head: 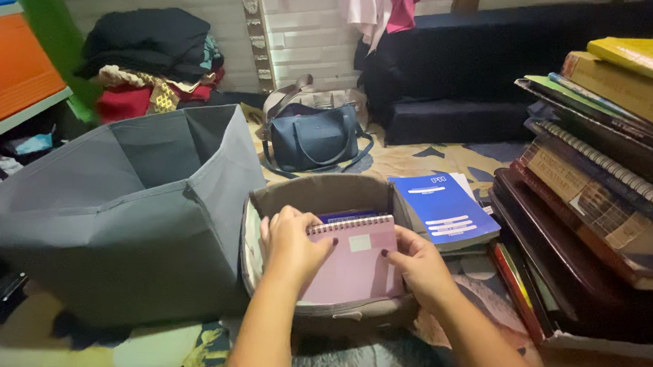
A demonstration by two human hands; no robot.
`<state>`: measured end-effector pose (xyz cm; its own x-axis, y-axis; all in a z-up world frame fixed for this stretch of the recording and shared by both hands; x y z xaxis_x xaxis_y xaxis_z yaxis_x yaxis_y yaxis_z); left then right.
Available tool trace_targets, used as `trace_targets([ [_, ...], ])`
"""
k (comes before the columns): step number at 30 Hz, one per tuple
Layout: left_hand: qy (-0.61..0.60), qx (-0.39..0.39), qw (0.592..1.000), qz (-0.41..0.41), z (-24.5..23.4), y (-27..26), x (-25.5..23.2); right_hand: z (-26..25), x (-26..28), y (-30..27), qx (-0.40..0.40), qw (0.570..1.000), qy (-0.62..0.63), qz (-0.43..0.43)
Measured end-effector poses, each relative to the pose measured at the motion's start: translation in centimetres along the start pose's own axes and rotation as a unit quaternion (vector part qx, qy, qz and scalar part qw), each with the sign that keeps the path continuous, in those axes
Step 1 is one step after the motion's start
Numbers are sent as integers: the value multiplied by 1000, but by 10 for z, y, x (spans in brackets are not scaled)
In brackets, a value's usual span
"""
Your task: The person removes notebooks and books from a gray fabric storage bin and places them onto a stack on a nearby table. The person handles each item one at a time, including a yellow Bible, a green notebook, and several spiral-bound notebooks.
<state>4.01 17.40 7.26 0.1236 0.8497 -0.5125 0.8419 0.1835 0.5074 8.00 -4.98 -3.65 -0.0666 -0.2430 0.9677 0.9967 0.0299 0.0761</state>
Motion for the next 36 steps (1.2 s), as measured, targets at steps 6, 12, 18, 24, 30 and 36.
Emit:
trace_targets([
  [6, -34, -73, 996, -40, -21, -2, -3, 0, -3, 6, -12, 994, -32, -105],
  [12, -314, -97, 924, -197, -26, 6, 15, 4, 16, 0, -92, 989, 56, -105],
  [18, -591, -122, 746, -283, 31, 10, 4, 21, 27, -32, -5, 997, 73, 36],
  [24, -634, -98, 680, -355, 71, 14, -39, -35, 29, -30, -88, 958, 271, 34],
  [30, -498, -139, 838, -171, 95, 17, -109, -84, 24, -13, -157, 939, 302, 45],
  [36, -317, -53, 947, 5, 149, 13, -145, -139, 26, 24, -189, 934, 301, 43],
])
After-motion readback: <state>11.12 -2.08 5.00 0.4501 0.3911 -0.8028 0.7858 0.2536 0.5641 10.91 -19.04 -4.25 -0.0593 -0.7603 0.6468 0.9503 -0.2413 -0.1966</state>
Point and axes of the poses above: each hand's wrist, its own y-axis towards the middle knuckle, its own z-axis out of the palm, x = y × z, the point moved 7 cm from there along y, towards the middle knuckle, and after that the axes turned 9 degrees about -x, right-handed, at the moved point
